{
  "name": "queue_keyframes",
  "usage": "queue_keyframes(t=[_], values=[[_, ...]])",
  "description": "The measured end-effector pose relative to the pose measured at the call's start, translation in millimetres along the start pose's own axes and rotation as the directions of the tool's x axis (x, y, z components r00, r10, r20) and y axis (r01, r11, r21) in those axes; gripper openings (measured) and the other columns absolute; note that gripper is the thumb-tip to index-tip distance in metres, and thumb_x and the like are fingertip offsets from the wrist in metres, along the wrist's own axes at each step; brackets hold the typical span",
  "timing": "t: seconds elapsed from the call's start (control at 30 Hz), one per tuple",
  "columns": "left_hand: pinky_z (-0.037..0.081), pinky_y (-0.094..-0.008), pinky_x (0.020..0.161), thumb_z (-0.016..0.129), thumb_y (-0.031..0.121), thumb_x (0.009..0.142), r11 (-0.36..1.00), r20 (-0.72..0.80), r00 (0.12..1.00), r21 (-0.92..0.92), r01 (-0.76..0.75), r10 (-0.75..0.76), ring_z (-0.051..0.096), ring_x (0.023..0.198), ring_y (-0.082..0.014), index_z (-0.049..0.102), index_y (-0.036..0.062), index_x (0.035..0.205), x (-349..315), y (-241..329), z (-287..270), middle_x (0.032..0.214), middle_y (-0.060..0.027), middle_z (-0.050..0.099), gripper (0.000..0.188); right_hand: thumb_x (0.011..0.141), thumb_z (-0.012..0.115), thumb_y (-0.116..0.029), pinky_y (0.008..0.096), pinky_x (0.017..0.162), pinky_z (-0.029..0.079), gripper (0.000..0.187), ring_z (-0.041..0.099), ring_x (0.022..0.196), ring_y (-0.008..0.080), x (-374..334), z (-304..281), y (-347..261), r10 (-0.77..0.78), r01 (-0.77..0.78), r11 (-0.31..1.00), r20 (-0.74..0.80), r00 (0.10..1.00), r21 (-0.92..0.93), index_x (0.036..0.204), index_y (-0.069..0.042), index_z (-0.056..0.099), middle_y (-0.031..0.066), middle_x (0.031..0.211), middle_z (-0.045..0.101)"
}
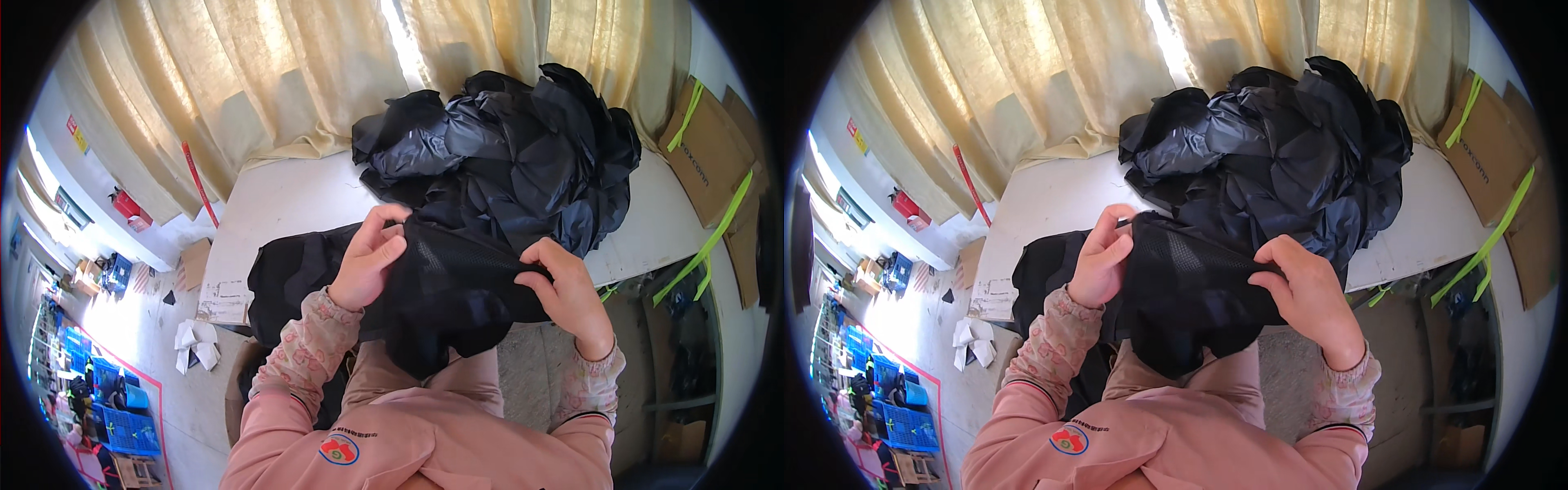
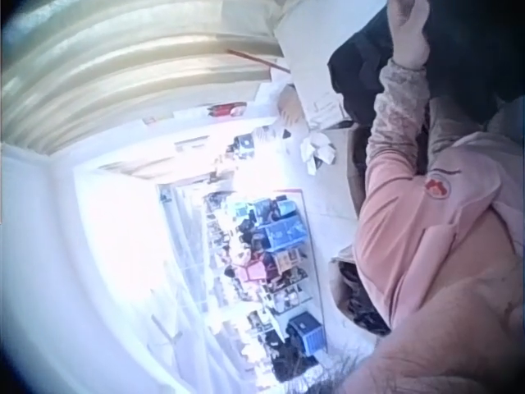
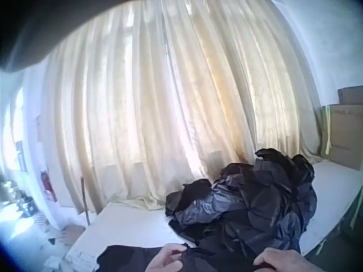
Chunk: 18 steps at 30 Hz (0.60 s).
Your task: Inspecting and organizing black fabric pieces on a workbench.
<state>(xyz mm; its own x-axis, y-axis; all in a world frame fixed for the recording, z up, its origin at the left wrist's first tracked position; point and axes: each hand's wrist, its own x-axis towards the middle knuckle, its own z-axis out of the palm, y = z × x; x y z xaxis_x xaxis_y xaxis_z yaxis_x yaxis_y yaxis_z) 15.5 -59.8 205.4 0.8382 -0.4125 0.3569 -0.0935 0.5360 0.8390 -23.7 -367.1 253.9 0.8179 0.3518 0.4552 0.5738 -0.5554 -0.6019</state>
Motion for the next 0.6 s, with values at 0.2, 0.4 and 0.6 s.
queue_keyframes(t=[0.2, 0.4, 0.6], values=[[0.048, -0.0250, 0.084, 0.072, 0.010, 0.089, 0.698, 0.157, 0.972, 0.716, 0.010, -0.175, 0.061, 0.095, -0.0104, 0.063, 0.0021, 0.120, 12, 23, 7, 0.110, -0.0036, 0.065, 0.034, 0.083, 0.076, -0.023, 0.0378, 0.063, 0.049, 0.026, 0.065, 0.073, 0.0340, 1, 1, -6, -0.137, 0.144, 0.988, 0.108, 0.985, -0.056, 0.101, -0.005, 0.067, 0.0138, 0.086, 0.069], [0.047, -0.0258, 0.065, 0.077, 0.014, 0.084, 0.488, -0.081, 0.997, 0.870, 0.067, 0.009, 0.060, 0.072, -0.0083, 0.069, -0.0002, 0.092, 10, 10, -15, 0.078, -0.0041, 0.066, 0.019, 0.085, 0.075, -0.025, 0.0381, 0.062, 0.049, 0.023, 0.065, 0.071, 0.0349, 13, -4, -16, -0.090, 0.111, 0.986, 0.167, 0.982, -0.124, 0.096, -0.005, 0.070, 0.0155, 0.081, 0.067], [0.052, -0.0257, 0.073, 0.072, 0.027, 0.090, 0.758, -0.362, 0.924, 0.566, 0.325, -0.126, 0.063, 0.081, -0.0114, 0.062, 0.0034, 0.113, -12, -14, -89, 0.089, -0.0040, 0.064, 0.035, 0.090, 0.070, -0.014, 0.0258, 0.062, 0.042, 0.017, 0.050, 0.066, 0.0080, 34, -37, -9, 0.098, -0.104, 0.991, 0.064, 0.993, 0.090, 0.092, 0.001, 0.064, 0.0032, 0.070, 0.054]])
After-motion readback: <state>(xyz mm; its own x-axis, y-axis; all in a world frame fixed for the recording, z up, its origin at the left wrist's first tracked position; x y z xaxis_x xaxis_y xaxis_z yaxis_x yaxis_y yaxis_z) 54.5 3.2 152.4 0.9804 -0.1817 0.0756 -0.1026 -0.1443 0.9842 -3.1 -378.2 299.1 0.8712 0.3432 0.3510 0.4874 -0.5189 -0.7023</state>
